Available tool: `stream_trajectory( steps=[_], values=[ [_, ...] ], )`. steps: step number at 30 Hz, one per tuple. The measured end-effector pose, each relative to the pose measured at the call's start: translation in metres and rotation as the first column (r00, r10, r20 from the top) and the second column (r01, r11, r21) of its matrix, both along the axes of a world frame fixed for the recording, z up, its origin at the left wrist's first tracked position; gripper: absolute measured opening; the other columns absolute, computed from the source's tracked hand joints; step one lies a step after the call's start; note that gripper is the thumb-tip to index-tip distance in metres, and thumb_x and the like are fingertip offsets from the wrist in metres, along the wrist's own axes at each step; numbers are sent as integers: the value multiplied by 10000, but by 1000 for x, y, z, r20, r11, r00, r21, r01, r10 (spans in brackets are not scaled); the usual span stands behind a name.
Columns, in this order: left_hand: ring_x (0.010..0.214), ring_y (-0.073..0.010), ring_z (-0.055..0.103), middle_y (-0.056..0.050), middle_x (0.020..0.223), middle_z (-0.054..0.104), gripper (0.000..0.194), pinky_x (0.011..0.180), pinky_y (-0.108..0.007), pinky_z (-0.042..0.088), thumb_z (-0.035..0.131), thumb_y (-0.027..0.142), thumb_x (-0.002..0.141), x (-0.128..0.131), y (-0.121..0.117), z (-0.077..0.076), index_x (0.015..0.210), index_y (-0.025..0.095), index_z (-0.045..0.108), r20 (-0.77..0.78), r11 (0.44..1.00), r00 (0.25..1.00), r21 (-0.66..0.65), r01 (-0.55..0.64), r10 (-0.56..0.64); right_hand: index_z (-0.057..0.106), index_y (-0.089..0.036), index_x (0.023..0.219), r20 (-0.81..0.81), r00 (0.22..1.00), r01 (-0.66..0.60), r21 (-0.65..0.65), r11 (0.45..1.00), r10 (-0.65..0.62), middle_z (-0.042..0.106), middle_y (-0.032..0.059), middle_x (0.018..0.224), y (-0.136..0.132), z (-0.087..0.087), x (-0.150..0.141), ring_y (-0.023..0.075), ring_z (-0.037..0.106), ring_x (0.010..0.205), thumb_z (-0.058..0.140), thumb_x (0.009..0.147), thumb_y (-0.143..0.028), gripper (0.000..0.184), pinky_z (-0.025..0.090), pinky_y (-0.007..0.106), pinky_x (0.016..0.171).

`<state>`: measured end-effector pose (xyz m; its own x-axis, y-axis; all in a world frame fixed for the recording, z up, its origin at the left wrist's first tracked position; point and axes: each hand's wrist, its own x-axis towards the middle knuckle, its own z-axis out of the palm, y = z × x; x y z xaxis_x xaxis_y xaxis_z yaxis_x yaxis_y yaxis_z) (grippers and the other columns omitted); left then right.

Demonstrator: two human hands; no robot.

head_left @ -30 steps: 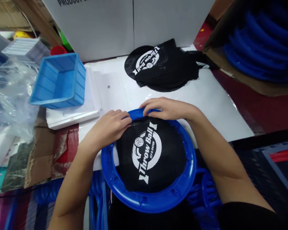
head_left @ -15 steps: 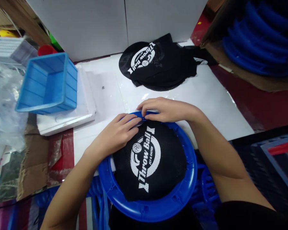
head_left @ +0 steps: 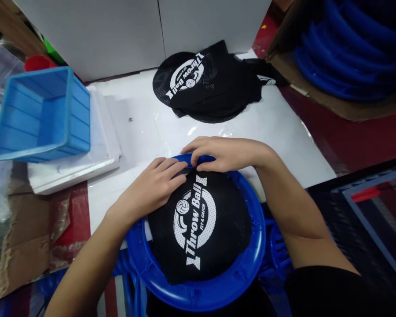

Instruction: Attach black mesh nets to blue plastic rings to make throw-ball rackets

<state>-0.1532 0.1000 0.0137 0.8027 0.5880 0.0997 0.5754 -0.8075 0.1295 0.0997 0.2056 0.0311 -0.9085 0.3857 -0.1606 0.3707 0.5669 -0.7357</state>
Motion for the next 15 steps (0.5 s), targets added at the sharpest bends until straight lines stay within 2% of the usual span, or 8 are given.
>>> stream_trajectory(
  steps=[5,10,15],
  values=[
    [1266,-340,654,-154,1410,703,234,1015,-516,557,548,67,1000,0,3,-2,1132,185,701,39,1000,999,-17,-3,4,824,-242,985,-4,1000,10,-7,1000,-10,688,75,1494,0,-2,0,320,593,1422,693,927,-246,144,443,502,1222],
    [1268,-344,654,-154,1408,711,228,1007,-502,577,543,63,1003,-2,2,2,1130,166,701,55,1000,998,2,2,-2,817,-231,1090,-2,999,41,4,999,-41,700,81,1474,7,9,16,302,622,1391,676,954,-288,203,458,472,1203],
    [1293,-345,651,-165,1423,704,267,1019,-516,590,527,58,997,-5,0,5,1146,181,712,55,1000,998,30,-3,2,842,-239,960,58,997,51,-12,999,-50,692,66,1497,15,17,34,328,633,1383,711,936,-327,159,461,484,1199]
  ],
)
